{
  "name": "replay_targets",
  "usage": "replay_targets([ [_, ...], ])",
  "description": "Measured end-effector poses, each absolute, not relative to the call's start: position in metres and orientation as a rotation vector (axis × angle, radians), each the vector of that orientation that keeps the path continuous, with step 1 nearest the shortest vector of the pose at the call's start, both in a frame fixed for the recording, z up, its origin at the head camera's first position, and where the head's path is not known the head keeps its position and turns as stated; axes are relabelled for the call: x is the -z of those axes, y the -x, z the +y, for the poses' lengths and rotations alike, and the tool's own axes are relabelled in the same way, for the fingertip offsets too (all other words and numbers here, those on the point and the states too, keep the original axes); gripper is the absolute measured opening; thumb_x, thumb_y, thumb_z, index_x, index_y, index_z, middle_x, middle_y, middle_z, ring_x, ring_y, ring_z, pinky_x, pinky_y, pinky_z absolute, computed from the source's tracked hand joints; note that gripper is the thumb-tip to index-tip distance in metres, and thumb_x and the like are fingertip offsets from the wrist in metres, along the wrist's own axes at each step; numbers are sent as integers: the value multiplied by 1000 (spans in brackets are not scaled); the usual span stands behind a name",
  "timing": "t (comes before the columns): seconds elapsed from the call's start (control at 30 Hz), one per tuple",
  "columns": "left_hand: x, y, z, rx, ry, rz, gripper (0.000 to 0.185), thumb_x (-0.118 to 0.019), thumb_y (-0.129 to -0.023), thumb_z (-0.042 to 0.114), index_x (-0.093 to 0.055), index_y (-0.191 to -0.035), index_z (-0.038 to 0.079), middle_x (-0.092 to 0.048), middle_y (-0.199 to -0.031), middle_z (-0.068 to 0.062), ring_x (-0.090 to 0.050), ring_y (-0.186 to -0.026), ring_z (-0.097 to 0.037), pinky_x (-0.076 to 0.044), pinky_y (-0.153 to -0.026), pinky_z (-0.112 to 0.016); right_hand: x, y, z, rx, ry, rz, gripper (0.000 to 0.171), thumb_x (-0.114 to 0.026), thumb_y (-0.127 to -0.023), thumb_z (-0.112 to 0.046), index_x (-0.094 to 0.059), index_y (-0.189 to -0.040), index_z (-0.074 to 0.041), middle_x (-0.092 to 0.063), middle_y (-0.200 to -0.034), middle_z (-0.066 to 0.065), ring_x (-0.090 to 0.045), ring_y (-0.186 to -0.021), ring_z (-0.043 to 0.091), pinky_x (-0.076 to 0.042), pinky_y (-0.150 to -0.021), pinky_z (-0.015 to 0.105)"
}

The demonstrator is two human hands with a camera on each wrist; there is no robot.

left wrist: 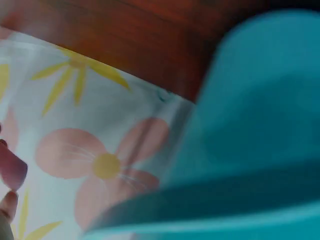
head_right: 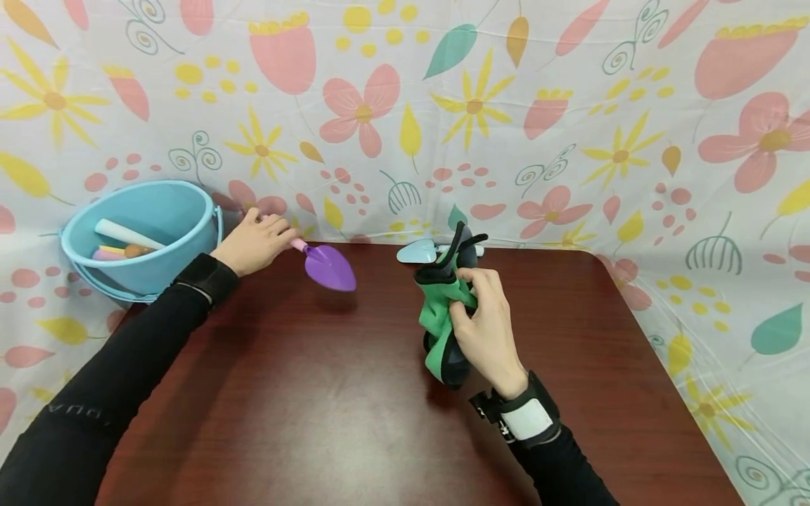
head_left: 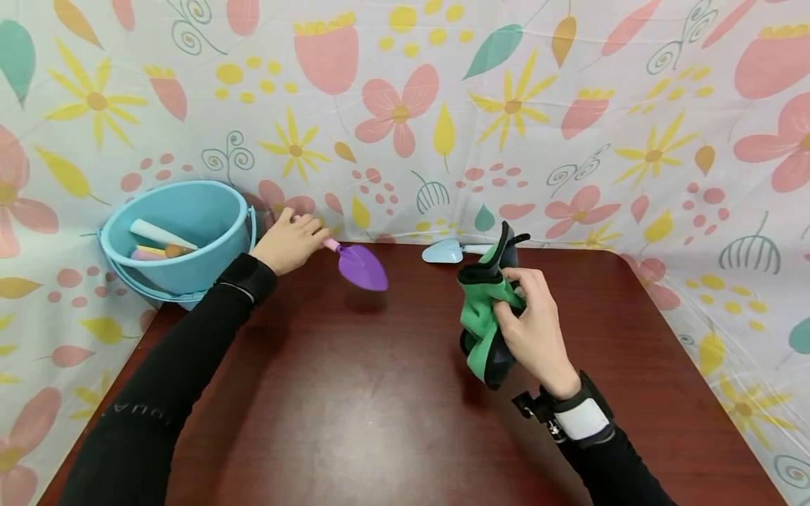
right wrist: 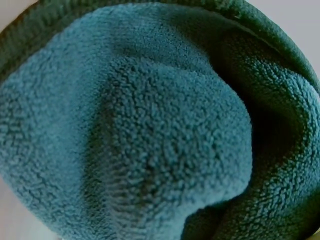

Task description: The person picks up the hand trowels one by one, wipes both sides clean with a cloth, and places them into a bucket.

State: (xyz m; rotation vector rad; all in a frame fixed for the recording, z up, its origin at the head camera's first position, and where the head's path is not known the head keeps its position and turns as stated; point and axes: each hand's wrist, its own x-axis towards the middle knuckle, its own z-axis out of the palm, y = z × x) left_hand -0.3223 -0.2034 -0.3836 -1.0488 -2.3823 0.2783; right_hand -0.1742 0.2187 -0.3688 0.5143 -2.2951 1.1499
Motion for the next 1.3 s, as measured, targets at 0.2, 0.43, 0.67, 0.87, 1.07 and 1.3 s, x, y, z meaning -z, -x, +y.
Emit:
replay_targets([
  [0.2, 386, 312, -185, -33, 983, -2377, 23, -59, -99, 23, -59, -114, 5, -59, -95, -13, -55, -92, -32, -37, -78, -49, 364, 180, 204, -1206, -501, -2257, 33, -61, -86, 7, -60, -117, -5, -52, -114, 8, -50, -96, 19, -38, -82, 29],
  [0.43, 389, 292, -163, 266, 873, -2539, 29, -53, -103, 27, -55, -126, 9, -61, -102, -10, -57, -94, -31, -43, -78, -44, 350, 180, 184, -1315, -504, -2205, 33, -60, -87, 10, -60, -118, -1, -53, -113, 11, -49, -96, 20, -37, -83, 32],
  [0.67, 388, 270, -136, 598, 801, -2562, 30, -50, -103, 31, -50, -125, 11, -59, -94, -3, -58, -81, -22, -49, -71, -40, 321, 167, 161, -1404, -480, -2179, 31, -58, -87, 13, -57, -118, 7, -51, -111, 21, -47, -92, 29, -37, -81, 34],
  [0.87, 386, 250, -115, 828, 752, -2570, 34, -42, -105, 38, -51, -126, 14, -54, -84, 0, -52, -73, -17, -45, -68, -36, 317, 173, 151, -1425, -476, -2143, 32, -58, -87, 14, -57, -118, 8, -50, -113, 23, -46, -97, 32, -36, -85, 40],
  [1.07, 384, 233, -95, 1124, 708, -2563, 30, -42, -105, 39, -54, -123, 18, -45, -74, 1, -45, -64, -14, -39, -60, -33, 316, 185, 139, -1398, -480, -2022, 29, -59, -85, 14, -57, -113, 10, -51, -110, 25, -45, -98, 35, -36, -86, 42],
  [1.3, 378, 220, -78, 1364, 660, -2526, 30, -43, -104, 44, -58, -116, 21, -41, -70, 0, -37, -58, -14, -34, -56, -31, 323, 201, 127, -1389, -415, -1875, 18, -61, -87, 10, -59, -105, 10, -51, -105, 24, -47, -98, 36, -36, -83, 38],
])
